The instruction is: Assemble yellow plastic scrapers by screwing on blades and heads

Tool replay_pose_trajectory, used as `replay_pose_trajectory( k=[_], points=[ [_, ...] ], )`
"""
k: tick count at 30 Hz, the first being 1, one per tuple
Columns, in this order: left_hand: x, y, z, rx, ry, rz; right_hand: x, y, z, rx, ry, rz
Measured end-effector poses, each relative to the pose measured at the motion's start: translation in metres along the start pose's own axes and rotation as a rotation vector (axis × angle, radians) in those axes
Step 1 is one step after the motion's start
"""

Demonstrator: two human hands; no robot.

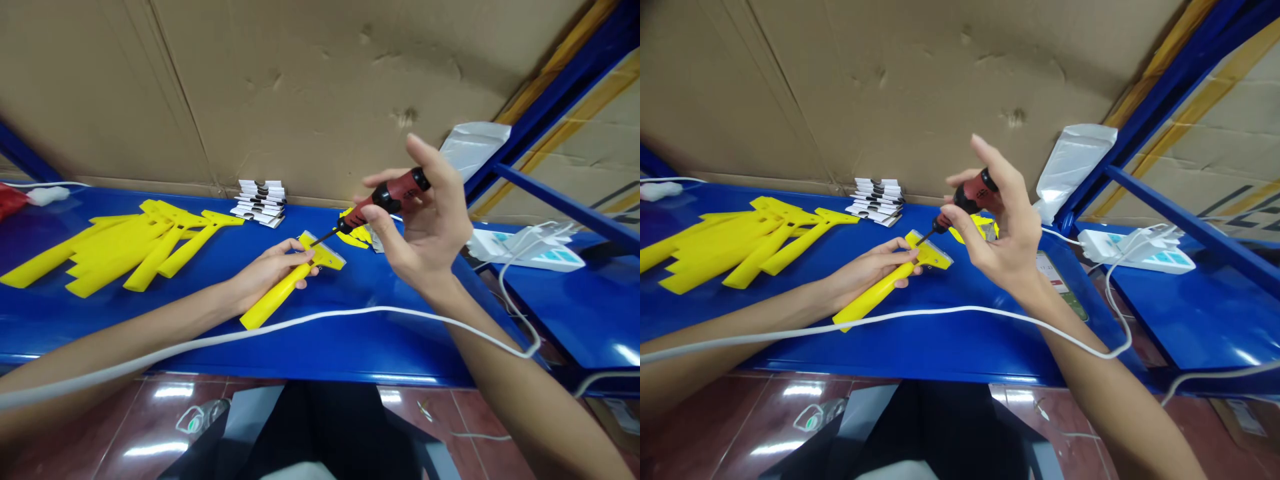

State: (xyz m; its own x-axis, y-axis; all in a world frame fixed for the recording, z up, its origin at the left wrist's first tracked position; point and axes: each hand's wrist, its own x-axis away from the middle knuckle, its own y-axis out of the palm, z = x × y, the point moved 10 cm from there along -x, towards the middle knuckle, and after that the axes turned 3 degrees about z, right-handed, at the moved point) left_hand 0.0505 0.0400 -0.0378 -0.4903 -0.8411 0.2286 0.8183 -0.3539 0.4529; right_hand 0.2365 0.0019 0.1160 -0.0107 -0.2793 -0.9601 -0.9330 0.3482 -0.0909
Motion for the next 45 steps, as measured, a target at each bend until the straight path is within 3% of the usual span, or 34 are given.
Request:
replay_pose_trajectory(
  k=[3, 8, 13, 18, 23, 30, 35, 45],
  points=[
    [0.000, 0.001, -0.001, -0.003, -0.009, -0.011, 0.000, -0.005, -0.003, 0.026, -0.030, 0.036],
    [0.000, 0.002, 0.000, 0.001, -0.003, -0.019, 0.000, 0.006, -0.008, -0.070, -0.053, -0.063],
    [0.001, 0.001, -0.001, -0.001, -0.014, -0.002, 0.004, 0.003, 0.001, -0.040, -0.010, 0.000],
    [0.000, 0.001, -0.002, 0.009, -0.008, -0.008, 0.001, 0.010, -0.009, -0.144, -0.068, -0.073],
    [-0.002, -0.001, -0.002, 0.001, -0.007, 0.002, 0.002, 0.006, -0.010, -0.062, 0.047, -0.095],
    [-0.001, -0.001, -0.002, -0.012, -0.007, 0.006, 0.003, 0.011, -0.014, -0.144, 0.045, -0.117],
    [-0.001, -0.002, -0.002, -0.013, -0.010, 0.021, 0.004, 0.006, -0.007, -0.035, 0.082, -0.086],
    [-0.003, -0.003, -0.003, 0.001, -0.012, 0.008, 0.005, 0.010, -0.005, -0.060, 0.171, -0.132]
  ],
)
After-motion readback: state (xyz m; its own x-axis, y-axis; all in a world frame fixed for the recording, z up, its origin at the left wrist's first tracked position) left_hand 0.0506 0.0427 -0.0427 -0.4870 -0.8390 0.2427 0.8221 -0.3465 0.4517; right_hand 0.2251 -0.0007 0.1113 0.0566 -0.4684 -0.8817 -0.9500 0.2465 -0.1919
